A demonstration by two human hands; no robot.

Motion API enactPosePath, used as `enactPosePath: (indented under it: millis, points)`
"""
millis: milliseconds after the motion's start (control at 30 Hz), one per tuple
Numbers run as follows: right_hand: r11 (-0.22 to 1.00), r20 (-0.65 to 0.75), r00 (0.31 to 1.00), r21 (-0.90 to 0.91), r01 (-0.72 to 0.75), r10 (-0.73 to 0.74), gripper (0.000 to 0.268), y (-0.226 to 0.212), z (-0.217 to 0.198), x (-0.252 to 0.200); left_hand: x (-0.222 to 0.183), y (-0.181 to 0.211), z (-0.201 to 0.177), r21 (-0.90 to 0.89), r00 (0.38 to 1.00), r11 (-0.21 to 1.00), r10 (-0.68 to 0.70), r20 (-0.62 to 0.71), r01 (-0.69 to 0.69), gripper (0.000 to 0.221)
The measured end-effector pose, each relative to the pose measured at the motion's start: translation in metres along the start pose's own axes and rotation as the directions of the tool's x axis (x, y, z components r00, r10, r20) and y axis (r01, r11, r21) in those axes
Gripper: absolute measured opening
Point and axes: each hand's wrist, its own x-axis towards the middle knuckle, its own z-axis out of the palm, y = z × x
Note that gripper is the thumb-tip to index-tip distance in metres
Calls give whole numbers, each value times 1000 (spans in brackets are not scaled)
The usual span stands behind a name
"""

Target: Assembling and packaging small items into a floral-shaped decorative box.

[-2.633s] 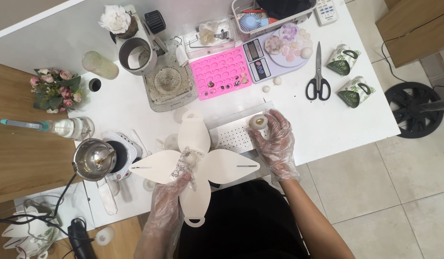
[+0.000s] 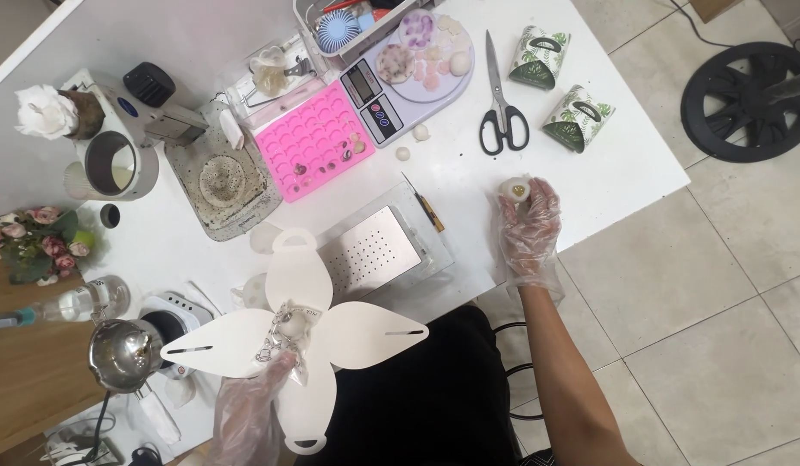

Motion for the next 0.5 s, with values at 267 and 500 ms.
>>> enactPosePath:
  millis: [267,500]
  points:
    - [999,-23,999,-20,-33,32,49,12,11,-3,-48,-13,-21,38,1000,999,6,-9,-6,56]
    - [997,-52,999,-82,8,-12,50,21,18,-4,-95,40,9,72,1000,997,17,-5,-16,57]
